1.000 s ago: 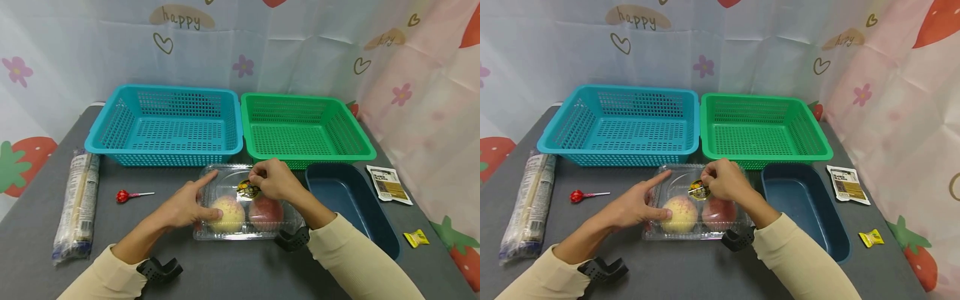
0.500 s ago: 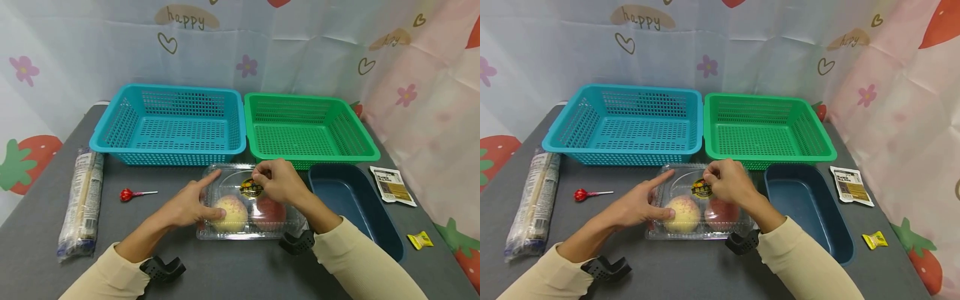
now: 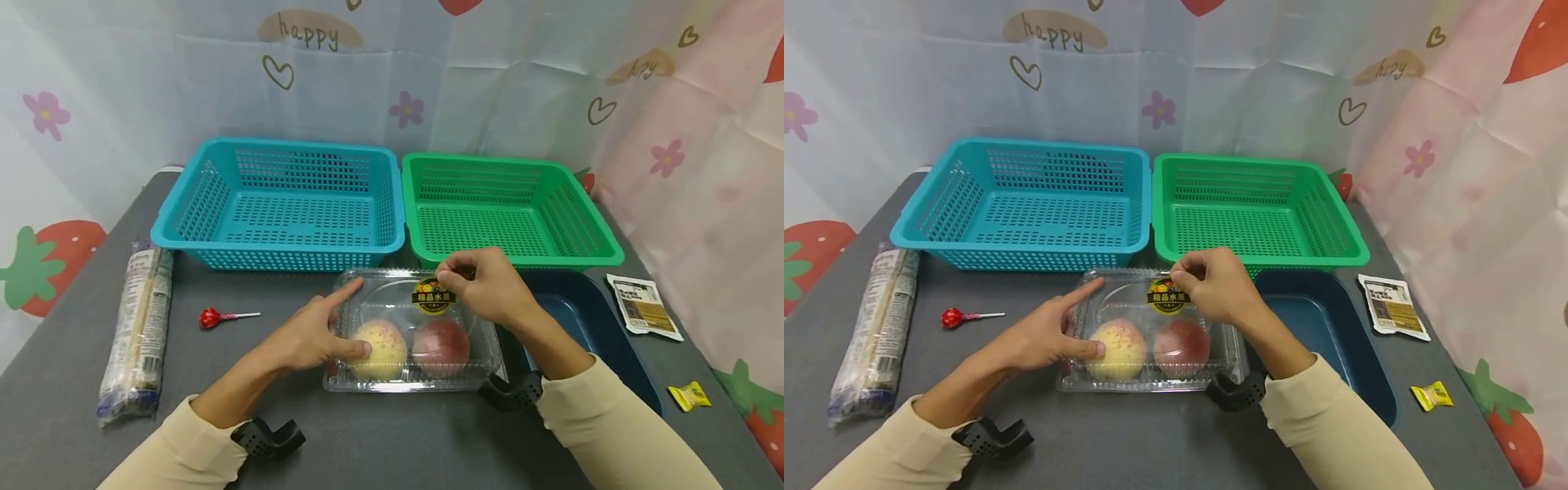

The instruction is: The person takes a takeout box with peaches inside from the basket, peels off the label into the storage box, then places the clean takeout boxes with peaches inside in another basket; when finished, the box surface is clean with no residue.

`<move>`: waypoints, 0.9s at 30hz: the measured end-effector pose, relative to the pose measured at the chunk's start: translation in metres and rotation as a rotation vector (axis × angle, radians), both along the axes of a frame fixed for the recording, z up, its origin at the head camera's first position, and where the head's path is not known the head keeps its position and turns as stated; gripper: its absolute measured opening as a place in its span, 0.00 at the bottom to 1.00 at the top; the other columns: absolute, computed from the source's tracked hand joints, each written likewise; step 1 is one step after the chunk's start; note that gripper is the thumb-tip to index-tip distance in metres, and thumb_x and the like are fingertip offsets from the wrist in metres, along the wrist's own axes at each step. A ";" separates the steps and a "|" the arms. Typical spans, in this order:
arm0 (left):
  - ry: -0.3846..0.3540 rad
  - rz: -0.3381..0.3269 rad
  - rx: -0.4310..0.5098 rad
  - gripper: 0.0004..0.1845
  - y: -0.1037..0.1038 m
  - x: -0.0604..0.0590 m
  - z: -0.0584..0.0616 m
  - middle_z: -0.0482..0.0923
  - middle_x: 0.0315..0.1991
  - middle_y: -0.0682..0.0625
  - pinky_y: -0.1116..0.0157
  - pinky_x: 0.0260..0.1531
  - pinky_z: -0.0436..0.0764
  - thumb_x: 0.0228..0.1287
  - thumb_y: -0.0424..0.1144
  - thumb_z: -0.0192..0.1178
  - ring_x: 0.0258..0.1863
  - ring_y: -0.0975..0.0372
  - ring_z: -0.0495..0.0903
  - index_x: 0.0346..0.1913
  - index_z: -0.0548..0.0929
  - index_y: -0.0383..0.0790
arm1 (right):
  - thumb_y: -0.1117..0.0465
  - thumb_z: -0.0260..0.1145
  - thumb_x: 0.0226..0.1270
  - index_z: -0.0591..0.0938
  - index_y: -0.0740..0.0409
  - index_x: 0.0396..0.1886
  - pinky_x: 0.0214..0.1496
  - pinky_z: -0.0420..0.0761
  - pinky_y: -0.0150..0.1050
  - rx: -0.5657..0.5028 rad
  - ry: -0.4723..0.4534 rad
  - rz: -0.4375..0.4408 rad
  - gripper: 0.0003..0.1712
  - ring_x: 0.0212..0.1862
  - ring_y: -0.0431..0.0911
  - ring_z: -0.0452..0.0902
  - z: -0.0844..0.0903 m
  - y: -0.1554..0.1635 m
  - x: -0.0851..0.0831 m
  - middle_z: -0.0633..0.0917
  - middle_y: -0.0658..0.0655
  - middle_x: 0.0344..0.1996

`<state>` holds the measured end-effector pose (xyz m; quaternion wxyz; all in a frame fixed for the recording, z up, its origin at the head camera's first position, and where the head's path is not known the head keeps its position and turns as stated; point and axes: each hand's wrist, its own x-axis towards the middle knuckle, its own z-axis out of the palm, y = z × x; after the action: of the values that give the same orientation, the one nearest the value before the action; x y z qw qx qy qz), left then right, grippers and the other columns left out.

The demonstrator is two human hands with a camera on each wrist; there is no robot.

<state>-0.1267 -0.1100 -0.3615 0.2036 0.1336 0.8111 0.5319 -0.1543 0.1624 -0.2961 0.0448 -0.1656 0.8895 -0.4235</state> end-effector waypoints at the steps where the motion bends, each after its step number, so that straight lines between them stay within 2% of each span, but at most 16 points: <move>1: -0.002 0.003 0.000 0.53 0.000 0.000 0.000 0.60 0.49 0.32 0.54 0.20 0.81 0.51 0.40 0.75 0.21 0.53 0.73 0.77 0.53 0.51 | 0.66 0.62 0.70 0.86 0.62 0.35 0.27 0.73 0.41 -0.006 0.001 0.001 0.07 0.28 0.50 0.73 0.002 0.003 0.000 0.83 0.55 0.27; 12: 0.002 0.001 0.014 0.53 0.002 0.000 -0.002 0.56 0.55 0.31 0.55 0.21 0.81 0.52 0.40 0.75 0.22 0.54 0.72 0.77 0.53 0.53 | 0.64 0.62 0.70 0.85 0.66 0.38 0.35 0.75 0.41 -0.029 -0.033 -0.012 0.08 0.35 0.51 0.75 0.026 0.043 0.008 0.84 0.57 0.31; 22: -0.021 -0.006 0.041 0.53 0.001 0.000 0.000 0.53 0.59 0.30 0.56 0.21 0.81 0.53 0.39 0.74 0.24 0.52 0.72 0.77 0.52 0.52 | 0.63 0.63 0.70 0.83 0.70 0.41 0.33 0.77 0.37 -0.011 -0.039 -0.070 0.12 0.35 0.46 0.77 0.030 0.077 0.012 0.84 0.59 0.32; 27: 0.029 0.005 -0.039 0.53 0.001 -0.001 0.000 0.57 0.57 0.33 0.58 0.26 0.76 0.52 0.43 0.75 0.36 0.50 0.69 0.77 0.53 0.53 | 0.63 0.63 0.70 0.83 0.72 0.43 0.32 0.76 0.35 -0.001 -0.035 -0.089 0.14 0.33 0.44 0.75 0.024 0.098 0.011 0.84 0.56 0.31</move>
<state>-0.1275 -0.1095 -0.3615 0.1929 0.1352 0.8244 0.5146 -0.1434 0.2608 -0.2716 0.0413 -0.1185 0.8949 -0.4283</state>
